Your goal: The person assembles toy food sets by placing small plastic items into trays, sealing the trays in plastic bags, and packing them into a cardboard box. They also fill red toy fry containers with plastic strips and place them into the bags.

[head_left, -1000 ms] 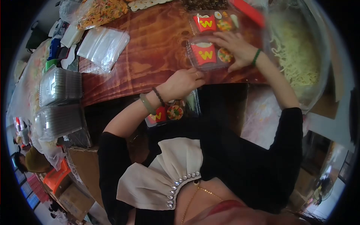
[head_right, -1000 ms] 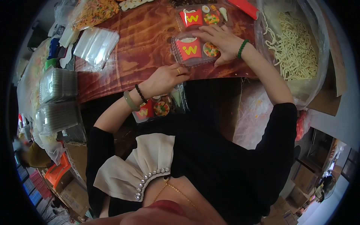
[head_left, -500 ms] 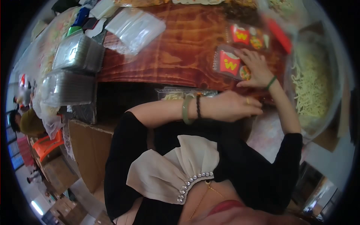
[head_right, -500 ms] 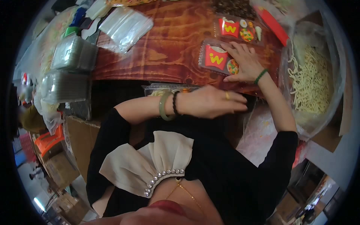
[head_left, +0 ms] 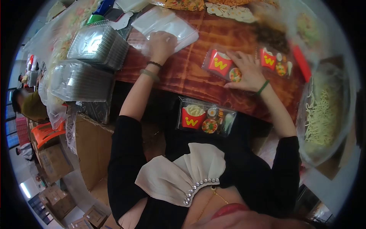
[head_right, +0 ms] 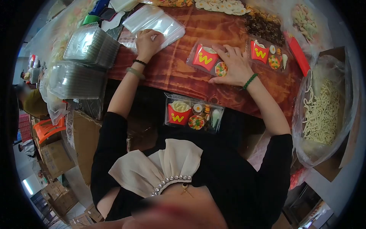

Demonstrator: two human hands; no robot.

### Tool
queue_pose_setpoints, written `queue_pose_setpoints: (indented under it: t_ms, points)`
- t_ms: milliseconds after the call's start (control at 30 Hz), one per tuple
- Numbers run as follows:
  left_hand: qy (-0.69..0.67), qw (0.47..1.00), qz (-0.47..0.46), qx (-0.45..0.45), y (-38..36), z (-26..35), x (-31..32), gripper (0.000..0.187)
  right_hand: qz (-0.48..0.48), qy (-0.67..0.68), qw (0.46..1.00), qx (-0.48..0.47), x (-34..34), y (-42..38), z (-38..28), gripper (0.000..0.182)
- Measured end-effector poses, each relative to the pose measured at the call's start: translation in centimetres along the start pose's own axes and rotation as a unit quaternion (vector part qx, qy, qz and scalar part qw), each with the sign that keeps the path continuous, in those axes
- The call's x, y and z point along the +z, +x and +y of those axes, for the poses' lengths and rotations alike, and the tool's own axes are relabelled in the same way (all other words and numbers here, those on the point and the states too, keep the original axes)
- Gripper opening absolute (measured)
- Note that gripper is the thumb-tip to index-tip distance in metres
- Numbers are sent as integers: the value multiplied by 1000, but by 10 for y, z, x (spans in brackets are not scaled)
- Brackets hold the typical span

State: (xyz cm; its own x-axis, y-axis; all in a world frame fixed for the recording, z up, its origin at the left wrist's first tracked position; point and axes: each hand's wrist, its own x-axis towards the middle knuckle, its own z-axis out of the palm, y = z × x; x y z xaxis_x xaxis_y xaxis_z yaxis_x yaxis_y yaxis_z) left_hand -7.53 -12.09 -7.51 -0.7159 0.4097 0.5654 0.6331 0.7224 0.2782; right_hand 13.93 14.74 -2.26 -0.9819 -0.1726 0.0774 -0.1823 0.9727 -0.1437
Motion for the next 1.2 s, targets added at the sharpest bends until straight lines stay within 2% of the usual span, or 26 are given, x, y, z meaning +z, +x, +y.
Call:
queue_pose_setpoints:
  t_ms: [167, 233, 367, 433, 467, 533, 667, 733, 767, 833, 867, 933, 1033, 1067, 1133, 1200]
  points:
    - [26, 1000, 3, -6, 6, 4, 6, 11, 9, -1, 1000, -7, 1, 17, -3, 106]
    - [-42, 998, 37, 16, -1, 12, -2, 8, -3, 1, 1000, -2, 0, 19, -4, 106]
    - [-42, 999, 21, 14, 1, 6, 0, 12, -2, 17, 1000, -11, -3, 25, -5, 104]
    - [-35, 998, -5, -58, 6, 11, -1, 16, -13, 19, 1000, -7, -3, 28, -5, 103]
    - [-36, 998, -6, -57, 11, 11, -3, 16, 5, 11, 1000, -12, -1, 29, -4, 103]
    - [-21, 988, -71, -134, 17, 8, -7, 25, 21, 4, 1000, -15, 6, 31, -3, 102]
    - [-87, 992, -32, -90, 14, -10, 14, 35, 21, -7, 1000, -14, 13, 35, -8, 100]
    - [-143, 971, -62, -180, 20, 9, -1, 44, 16, -12, 1000, -10, 13, 36, -9, 100]
    - [-144, 971, -63, -180, 20, 18, -10, 44, 18, -7, 1000, -11, 12, 36, -10, 100]
    - [-97, 979, -121, -131, 20, 29, -25, 42, 22, -2, 1000, -14, 12, 37, -10, 99]
    - [-96, 979, -120, -132, 19, 26, -24, 42, 17, -6, 1000, -12, 12, 38, -10, 99]
    - [-48, 993, -95, -47, 15, 15, -14, 41, 14, -11, 1000, -9, 11, 40, -9, 98]
    - [-104, 984, -121, -76, 20, -2, -4, 34, 18, 7, 999, -32, 4, 46, -8, 95]
    - [-103, 984, -119, -78, 21, -5, 0, 34, 19, 12, 999, -43, -1, 50, -9, 93]
    - [-88, 978, -125, -145, 23, -4, 2, 26, 19, 16, 998, -54, -11, 59, -12, 92]
    - [-85, 979, -111, -150, 22, -1, 2, 24, 50, 9, 993, -104, -18, 74, -18, 90]
